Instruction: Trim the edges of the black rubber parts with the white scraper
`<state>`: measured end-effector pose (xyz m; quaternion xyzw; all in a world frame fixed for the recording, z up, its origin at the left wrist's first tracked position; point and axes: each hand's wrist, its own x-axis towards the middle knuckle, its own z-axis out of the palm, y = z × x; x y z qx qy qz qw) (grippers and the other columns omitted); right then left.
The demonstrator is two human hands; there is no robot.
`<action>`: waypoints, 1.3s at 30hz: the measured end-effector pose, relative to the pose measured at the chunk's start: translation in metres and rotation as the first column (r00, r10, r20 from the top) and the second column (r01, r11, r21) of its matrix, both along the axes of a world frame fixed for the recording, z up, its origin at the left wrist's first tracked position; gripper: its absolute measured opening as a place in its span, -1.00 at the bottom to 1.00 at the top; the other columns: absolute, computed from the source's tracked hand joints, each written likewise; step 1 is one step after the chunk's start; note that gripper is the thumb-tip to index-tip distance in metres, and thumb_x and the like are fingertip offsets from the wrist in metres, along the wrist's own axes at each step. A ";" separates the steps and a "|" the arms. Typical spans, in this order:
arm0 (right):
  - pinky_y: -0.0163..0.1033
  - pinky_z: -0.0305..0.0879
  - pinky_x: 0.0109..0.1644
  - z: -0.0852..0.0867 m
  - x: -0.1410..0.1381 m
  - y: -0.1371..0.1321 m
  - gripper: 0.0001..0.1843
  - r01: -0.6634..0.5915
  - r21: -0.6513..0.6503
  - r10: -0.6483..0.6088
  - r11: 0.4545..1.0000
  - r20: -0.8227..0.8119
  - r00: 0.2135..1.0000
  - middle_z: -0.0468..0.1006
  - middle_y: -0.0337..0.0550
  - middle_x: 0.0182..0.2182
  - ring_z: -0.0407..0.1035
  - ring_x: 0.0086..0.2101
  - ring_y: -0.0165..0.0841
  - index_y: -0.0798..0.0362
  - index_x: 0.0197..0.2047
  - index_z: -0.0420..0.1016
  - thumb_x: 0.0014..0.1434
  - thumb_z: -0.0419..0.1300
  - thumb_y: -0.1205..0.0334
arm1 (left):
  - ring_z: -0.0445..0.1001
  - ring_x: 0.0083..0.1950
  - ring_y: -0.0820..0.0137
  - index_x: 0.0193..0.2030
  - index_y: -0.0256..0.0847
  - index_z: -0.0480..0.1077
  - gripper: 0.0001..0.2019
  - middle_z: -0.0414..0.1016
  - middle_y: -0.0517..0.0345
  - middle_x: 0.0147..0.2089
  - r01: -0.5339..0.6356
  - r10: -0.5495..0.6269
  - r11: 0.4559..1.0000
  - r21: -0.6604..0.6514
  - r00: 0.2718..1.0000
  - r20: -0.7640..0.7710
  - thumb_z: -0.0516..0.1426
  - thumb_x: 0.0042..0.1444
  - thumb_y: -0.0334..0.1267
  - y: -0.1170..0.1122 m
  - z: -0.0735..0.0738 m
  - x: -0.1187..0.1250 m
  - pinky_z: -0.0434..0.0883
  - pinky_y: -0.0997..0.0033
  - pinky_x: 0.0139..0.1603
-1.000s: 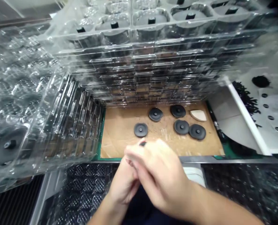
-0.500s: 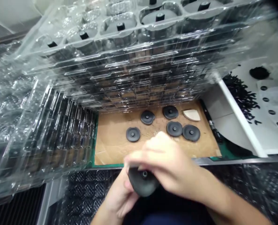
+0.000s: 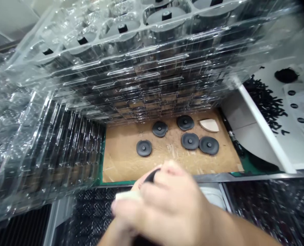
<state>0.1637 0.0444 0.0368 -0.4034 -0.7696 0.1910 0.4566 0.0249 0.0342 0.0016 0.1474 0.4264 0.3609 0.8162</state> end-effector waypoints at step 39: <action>-0.28 0.39 -0.15 -0.032 -0.031 0.002 -0.77 0.251 -0.371 -0.297 0.894 -0.072 0.952 0.56 -0.12 -0.18 0.44 -0.21 -0.36 0.05 -0.05 0.46 0.27 0.06 0.28 | 0.51 -0.02 0.31 -0.01 -0.18 0.48 -0.55 0.54 0.01 0.02 -0.214 0.214 0.977 -0.016 0.971 0.109 0.34 -0.11 -0.25 0.002 -0.018 -0.037 0.48 0.45 -0.05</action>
